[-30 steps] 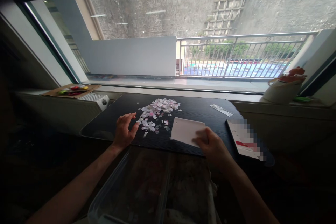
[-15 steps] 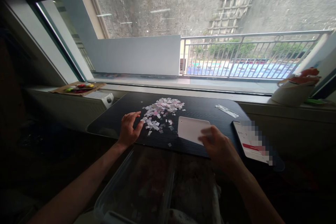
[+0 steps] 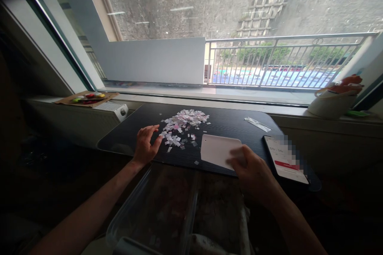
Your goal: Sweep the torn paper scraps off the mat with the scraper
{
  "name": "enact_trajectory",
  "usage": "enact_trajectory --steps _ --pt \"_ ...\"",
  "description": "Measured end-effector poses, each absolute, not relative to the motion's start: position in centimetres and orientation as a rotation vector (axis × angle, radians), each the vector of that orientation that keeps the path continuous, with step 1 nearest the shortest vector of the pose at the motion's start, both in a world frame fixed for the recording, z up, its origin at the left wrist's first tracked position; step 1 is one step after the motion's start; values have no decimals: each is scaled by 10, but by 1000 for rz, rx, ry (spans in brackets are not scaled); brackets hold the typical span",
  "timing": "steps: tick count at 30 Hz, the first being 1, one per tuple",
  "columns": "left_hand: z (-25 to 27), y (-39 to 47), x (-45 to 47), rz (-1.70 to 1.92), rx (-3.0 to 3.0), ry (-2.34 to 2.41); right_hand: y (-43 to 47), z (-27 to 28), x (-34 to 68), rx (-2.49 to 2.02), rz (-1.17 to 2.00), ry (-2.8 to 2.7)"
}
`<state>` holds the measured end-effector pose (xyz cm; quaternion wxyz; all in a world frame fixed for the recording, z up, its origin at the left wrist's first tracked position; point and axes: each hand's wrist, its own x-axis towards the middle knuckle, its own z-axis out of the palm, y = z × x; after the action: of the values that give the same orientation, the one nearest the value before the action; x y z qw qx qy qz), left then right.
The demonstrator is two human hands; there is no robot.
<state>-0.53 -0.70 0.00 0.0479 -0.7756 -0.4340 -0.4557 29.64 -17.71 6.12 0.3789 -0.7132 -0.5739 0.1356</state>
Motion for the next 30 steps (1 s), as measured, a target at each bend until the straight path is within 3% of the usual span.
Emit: enact_trajectory --steps 6,11,15,21,26,30 --pt "0 -7 -5 -1383 -2364 -1331 -170 50 299 -1885 91 -1359" --pt "0 -7 -5 -1395 -2359 -1321 -164 39 298 -1817 287 -1441" --pt "0 -7 -5 -1405 -2359 -1306 -158 34 298 -1825 194 -1356" --pt "1 -8 -5 -1394 -2356 -1335 -163 30 292 -1729 341 -1442" --pt "1 -8 -4 -1386 -2364 -1337 -198 23 284 -1831 185 -1326" --pt "1 -9 -3 -1381 -2373 -1366 -201 11 267 -1770 282 -1345"
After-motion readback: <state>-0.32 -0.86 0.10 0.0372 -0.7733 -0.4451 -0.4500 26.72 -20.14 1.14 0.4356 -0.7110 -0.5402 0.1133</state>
